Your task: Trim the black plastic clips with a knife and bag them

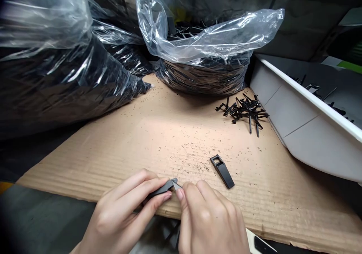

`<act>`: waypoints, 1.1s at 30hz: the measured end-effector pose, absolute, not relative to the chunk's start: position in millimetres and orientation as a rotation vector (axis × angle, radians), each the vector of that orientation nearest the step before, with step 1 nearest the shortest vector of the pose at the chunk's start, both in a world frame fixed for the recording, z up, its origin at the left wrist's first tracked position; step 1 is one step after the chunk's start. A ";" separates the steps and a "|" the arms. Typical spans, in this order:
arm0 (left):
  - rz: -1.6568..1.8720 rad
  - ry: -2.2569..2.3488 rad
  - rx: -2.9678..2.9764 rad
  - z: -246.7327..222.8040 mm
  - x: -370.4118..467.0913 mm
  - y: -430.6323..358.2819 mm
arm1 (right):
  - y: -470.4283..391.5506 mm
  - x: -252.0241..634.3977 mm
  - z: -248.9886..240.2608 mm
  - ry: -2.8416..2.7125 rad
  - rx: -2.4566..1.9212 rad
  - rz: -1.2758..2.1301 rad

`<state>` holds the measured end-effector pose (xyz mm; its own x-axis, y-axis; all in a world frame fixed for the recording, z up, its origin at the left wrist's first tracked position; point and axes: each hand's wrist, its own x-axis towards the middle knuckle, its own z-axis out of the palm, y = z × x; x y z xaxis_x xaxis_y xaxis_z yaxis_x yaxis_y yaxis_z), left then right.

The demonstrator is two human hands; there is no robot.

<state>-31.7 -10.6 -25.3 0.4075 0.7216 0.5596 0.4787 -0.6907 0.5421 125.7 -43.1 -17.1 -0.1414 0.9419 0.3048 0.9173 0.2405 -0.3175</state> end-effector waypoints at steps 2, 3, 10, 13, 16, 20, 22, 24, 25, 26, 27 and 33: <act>1.175 1.013 2.365 -24.4 -32.4 -10.9 | -40.3 125.1 -15.0 -2.038 -1.781 0.013; 1.183 1.000 2.359 -24.1 -32.7 -10.8 | -39.0 125.7 -14.4 -2.027 -1.809 -0.016; 1.153 1.033 2.313 -26.9 -32.1 -9.0 | -42.6 131.7 -15.5 -2.038 -1.708 0.124; 1.115 1.054 2.265 -24.8 -32.4 -8.0 | -46.8 132.4 -13.7 -1.989 -1.683 0.166; 1.046 1.024 2.058 -16.9 -35.2 -4.3 | -47.9 135.8 -8.8 -1.947 -1.643 0.220; 0.897 0.942 1.664 -3.5 -37.6 0.0 | -49.7 140.5 -0.4 -1.866 -1.598 0.472; 0.874 0.924 1.574 0.2 -35.9 -0.3 | -51.8 140.0 3.4 -1.804 -1.572 0.624; 0.879 0.908 1.540 0.8 -32.9 -1.9 | -53.9 137.3 6.4 -1.755 -1.528 0.723; 0.886 0.899 1.529 0.3 -31.3 -2.9 | -54.7 135.6 7.3 -1.738 -1.512 0.746; 0.890 0.893 1.520 -0.5 -29.9 -3.9 | -55.2 133.8 7.8 -1.720 -1.506 0.752; 0.892 0.887 1.513 -1.3 -28.7 -4.9 | -55.4 132.1 7.7 -1.691 -1.513 0.746; 0.887 0.869 1.443 -2.3 -24.1 -7.8 | -57.4 125.5 1.4 -1.506 -1.552 0.759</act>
<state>-24.1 -7.8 -2.3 0.4353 0.8995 0.0373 0.0181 -0.0502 0.9986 125.5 -57.4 1.4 0.1013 0.9874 0.1212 0.4900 0.0565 -0.8699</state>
